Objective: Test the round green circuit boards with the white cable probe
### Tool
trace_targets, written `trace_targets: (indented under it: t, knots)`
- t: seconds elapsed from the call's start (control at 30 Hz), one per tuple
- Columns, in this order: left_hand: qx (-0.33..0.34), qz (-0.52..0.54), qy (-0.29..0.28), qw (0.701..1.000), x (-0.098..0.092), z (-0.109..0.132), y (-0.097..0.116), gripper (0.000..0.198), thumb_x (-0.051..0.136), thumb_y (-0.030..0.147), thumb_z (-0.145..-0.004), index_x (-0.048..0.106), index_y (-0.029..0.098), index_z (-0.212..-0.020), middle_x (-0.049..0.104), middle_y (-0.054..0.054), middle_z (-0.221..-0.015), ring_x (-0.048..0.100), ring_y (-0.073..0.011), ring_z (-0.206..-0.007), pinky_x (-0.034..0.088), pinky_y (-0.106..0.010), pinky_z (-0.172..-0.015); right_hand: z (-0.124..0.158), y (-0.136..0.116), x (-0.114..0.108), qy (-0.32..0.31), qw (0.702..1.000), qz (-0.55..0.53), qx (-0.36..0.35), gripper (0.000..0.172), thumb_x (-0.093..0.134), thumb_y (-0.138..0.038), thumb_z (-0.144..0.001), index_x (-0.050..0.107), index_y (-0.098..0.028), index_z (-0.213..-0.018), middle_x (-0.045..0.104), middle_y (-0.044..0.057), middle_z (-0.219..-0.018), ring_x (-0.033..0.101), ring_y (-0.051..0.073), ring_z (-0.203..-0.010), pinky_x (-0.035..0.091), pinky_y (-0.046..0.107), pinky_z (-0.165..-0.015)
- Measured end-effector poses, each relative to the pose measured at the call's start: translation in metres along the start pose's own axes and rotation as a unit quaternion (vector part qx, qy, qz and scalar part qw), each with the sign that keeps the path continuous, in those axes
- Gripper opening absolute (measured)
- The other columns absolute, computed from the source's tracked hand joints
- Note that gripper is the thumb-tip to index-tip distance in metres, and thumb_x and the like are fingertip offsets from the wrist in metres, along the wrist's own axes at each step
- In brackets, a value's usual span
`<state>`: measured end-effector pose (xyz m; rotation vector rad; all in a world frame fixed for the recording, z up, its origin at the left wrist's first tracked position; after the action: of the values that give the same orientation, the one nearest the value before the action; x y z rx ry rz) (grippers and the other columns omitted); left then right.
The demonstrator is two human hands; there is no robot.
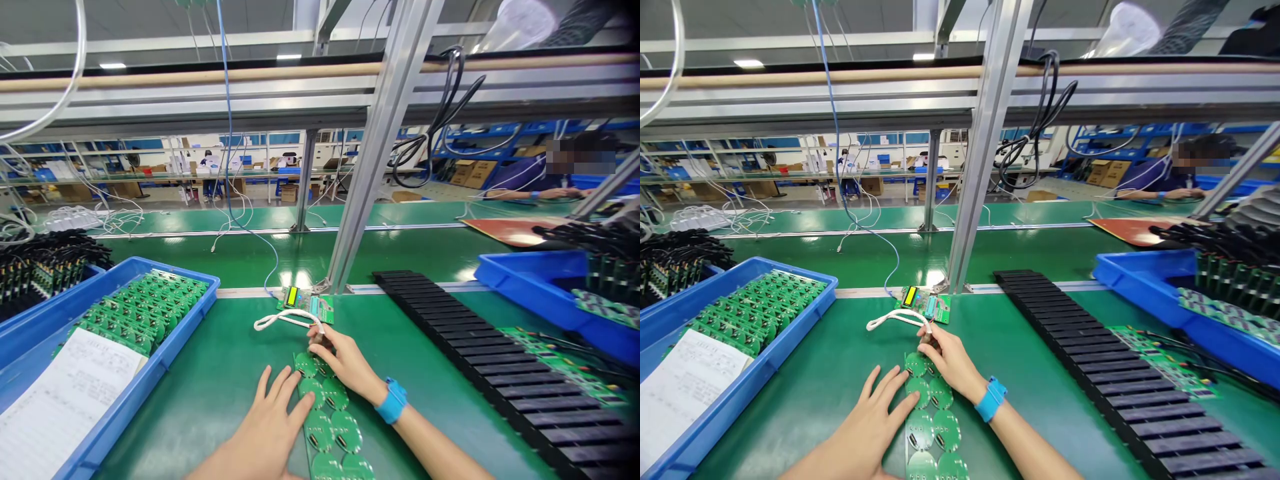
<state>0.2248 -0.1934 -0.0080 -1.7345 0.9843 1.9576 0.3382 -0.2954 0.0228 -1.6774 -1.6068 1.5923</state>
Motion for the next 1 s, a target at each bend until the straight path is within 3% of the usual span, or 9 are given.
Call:
trace_targets:
  t: [0.47, 0.73, 0.87, 1.0]
  knots:
    - [0.001, -0.006, 0.005, 1.0, -0.001, 0.001, 0.002, 0.1, 0.056, 0.075, -0.074, 0.023, 0.021, -0.151, 0.025, -0.023, -0.155, 0.015, -0.0426, -0.145, 0.013, -0.073, -0.111, -0.001, -0.008, 0.007, -0.008, 0.998, 0.048, -0.038, 0.016, 0.048, -0.032, -0.094, 0.054, -0.017, -0.095, 0.059, 0.002, -0.082, 0.053, 0.014, -0.074, 0.043, 0.027, -0.073]
    - [0.016, -0.045, -0.011, 0.999, 0.025, -0.005, -0.015, 0.109, 0.054, 0.081, -0.069, 0.022, 0.019, -0.152, 0.022, -0.028, -0.154, 0.015, -0.0493, -0.142, 0.015, -0.081, -0.103, 0.001, -0.005, 0.011, -0.003, 0.998, 0.046, -0.053, 0.017, 0.048, -0.029, -0.095, 0.056, -0.017, -0.105, 0.057, 0.003, -0.09, 0.052, 0.014, -0.079, 0.043, 0.027, -0.076]
    - [0.036, -0.112, 0.056, 0.992, 0.034, -0.005, -0.031, 0.095, 0.05, 0.074, -0.079, 0.015, 0.026, -0.153, 0.025, -0.022, -0.155, 0.022, -0.0451, -0.142, 0.025, -0.075, -0.106, 0.0, -0.007, 0.015, 0.003, 0.997, 0.047, -0.063, 0.017, 0.047, -0.024, -0.094, 0.057, -0.017, -0.106, 0.055, 0.004, -0.093, 0.052, 0.014, -0.082, 0.043, 0.028, -0.079]
    - [0.09, -0.217, 0.156, 0.96, 0.032, -0.002, -0.034, 0.098, 0.043, 0.079, -0.078, 0.012, 0.025, -0.154, 0.037, -0.018, -0.15, 0.041, -0.0409, -0.135, 0.045, -0.063, -0.1, -0.004, -0.01, 0.014, 0.019, 0.995, 0.047, -0.082, 0.015, 0.051, -0.022, -0.091, 0.059, -0.018, -0.104, 0.056, 0.003, -0.092, 0.052, 0.014, -0.082, 0.044, 0.027, -0.079]
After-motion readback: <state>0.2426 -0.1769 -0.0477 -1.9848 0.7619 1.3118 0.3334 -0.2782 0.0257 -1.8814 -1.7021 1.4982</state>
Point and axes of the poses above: each hand's wrist, its own z-axis away from the middle knuckle, its own x-axis out of the palm, y = z × x, the point moved 10 cm from there along -z, towards the middle knuckle
